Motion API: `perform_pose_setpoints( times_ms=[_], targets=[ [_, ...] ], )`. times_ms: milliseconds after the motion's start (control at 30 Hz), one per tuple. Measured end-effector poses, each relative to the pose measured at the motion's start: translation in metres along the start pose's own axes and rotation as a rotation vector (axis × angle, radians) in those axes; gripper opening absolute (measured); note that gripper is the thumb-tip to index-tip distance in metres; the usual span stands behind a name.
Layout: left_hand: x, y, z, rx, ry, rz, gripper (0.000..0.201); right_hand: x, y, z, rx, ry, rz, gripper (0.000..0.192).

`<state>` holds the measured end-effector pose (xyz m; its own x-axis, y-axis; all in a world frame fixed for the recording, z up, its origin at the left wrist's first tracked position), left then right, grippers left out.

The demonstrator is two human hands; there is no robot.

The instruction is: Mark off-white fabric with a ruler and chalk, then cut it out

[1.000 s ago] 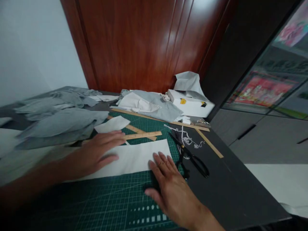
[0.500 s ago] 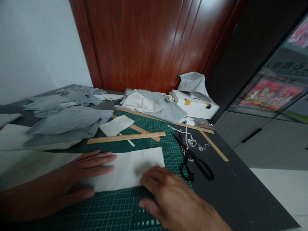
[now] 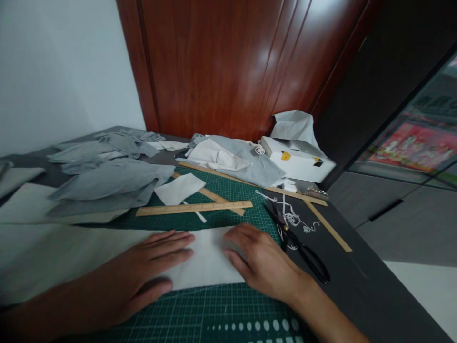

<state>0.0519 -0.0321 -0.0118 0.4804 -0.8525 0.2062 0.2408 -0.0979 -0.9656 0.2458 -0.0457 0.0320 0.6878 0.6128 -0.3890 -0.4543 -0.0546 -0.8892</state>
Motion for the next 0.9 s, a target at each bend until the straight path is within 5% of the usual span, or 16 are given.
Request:
perform_pose_setpoints(
  times_ms=[167,267,433,500,667,800,900],
  targets=[
    [0.011,-0.002,-0.003,-0.032,0.015,-0.008,0.067,-0.020,0.047,0.004,-0.164,-0.200,-0.169,0.093],
    [0.013,-0.003,-0.005,-0.059,0.019,-0.022,0.074,-0.015,0.066,-0.009,-0.219,-0.255,-0.187,0.112],
    [0.011,-0.006,-0.008,-0.044,-0.001,-0.017,0.073,0.022,0.050,-0.018,-0.158,-0.013,-0.293,0.101],
    [0.011,-0.006,-0.008,-0.046,0.002,0.003,0.072,0.012,0.040,-0.009,-0.049,0.027,-0.341,0.105],
    [0.010,-0.003,-0.010,-0.059,0.021,0.010,0.077,-0.031,0.072,0.005,-0.193,-0.135,-0.189,0.109],
    [0.002,-0.004,-0.010,-0.029,0.003,0.027,0.074,0.004,0.058,-0.015,-0.145,-0.027,-0.299,0.088],
    [0.000,-0.003,-0.006,-0.011,0.040,0.116,0.043,0.024,0.029,-0.029,-0.064,0.015,-0.344,0.058]
  ],
)
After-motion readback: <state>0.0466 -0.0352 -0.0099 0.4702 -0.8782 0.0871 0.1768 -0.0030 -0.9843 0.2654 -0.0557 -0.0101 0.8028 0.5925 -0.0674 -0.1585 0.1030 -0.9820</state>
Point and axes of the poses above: each hand's wrist, its own z-axis towards the middle knuckle, its own y-axis out of the palm, x = y × z, the point moved 9 cm from there along z, towards the middle knuckle, and after that the axes turned 4 degrees about z, right-handed, at the moved point
